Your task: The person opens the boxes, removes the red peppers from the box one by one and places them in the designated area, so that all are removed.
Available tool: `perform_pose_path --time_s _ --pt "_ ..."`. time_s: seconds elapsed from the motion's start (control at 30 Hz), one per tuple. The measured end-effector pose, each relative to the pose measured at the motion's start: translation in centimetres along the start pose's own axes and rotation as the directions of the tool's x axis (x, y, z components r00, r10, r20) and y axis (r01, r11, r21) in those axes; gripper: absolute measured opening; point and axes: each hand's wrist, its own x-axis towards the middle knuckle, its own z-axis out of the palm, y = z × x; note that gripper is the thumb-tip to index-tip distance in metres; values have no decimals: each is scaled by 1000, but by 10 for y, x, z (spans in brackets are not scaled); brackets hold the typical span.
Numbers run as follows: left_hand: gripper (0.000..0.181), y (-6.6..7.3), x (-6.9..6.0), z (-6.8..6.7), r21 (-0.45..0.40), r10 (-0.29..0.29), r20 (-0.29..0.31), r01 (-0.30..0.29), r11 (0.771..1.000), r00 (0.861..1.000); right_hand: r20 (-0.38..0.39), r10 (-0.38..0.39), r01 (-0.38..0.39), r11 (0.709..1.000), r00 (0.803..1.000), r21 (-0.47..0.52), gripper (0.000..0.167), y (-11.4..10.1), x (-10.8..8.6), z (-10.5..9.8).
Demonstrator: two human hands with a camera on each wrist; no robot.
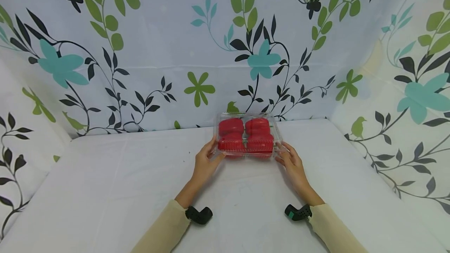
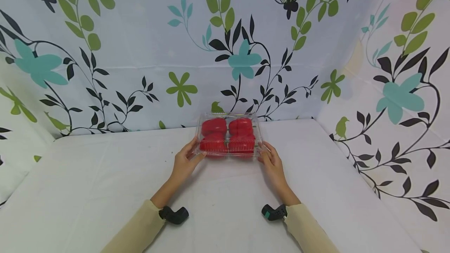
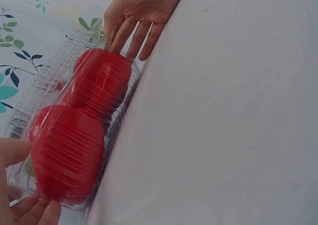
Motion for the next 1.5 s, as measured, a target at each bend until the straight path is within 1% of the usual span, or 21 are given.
perform_pose_path --time_s 0.2,0.37,0.63,0.8,0.93,1.03,1.07,1.17,1.23,1.33,1.47,1.5 --pt "62 -1 0 -1 -9 -19 -19 18 1000 1000 -3 18 -18 1000 1000 11 47 0 0 0" --pt "58 -1 1 -2 -9 -1 -21 1 1000 1000 -6 15 -15 1000 1000 10 47 0 0 0" --pt "53 -1 0 -2 -55 14 -17 -15 998 1000 -7 0 0 1000 1000 12 48 0 0 0" --pt "50 1 0 -3 -37 15 -11 -15 999 1000 2 -13 13 1000 1000 26 49 0 1 0" --pt "49 4 0 -3 -45 15 -9 -15 999 1000 4 -24 24 999 1000 38 49 1 1 -1" --pt "46 20 -4 -6 -31 34 -6 -34 999 999 7 -41 40 998 999 54 47 2 0 -1" --pt "44 25 -6 -7 -20 51 -9 -51 999 999 9 -44 44 998 999 55 47 2 0 -1" --pt "42 41 -10 -9 13 68 -27 -68 998 997 10 -46 45 997 999 56 46 2 0 -2" --pt "41 41 -10 -8 21 73 -45 -72 997 996 10 -40 39 998 999 56 46 2 0 -2" --pt "44 24 -6 -5 -21 34 -62 -35 999 997 12 -35 34 997 999 68 46 2 -1 -2" --pt "57 1 -1 -2 -99 -34 -67 27 995 997 12 -38 37 997 999 75 46 3 -1 -2" --pt "60 0 0 -1 -117 -45 -66 37 992 997 12 -37 36 997 999 72 47 2 -1 -2"
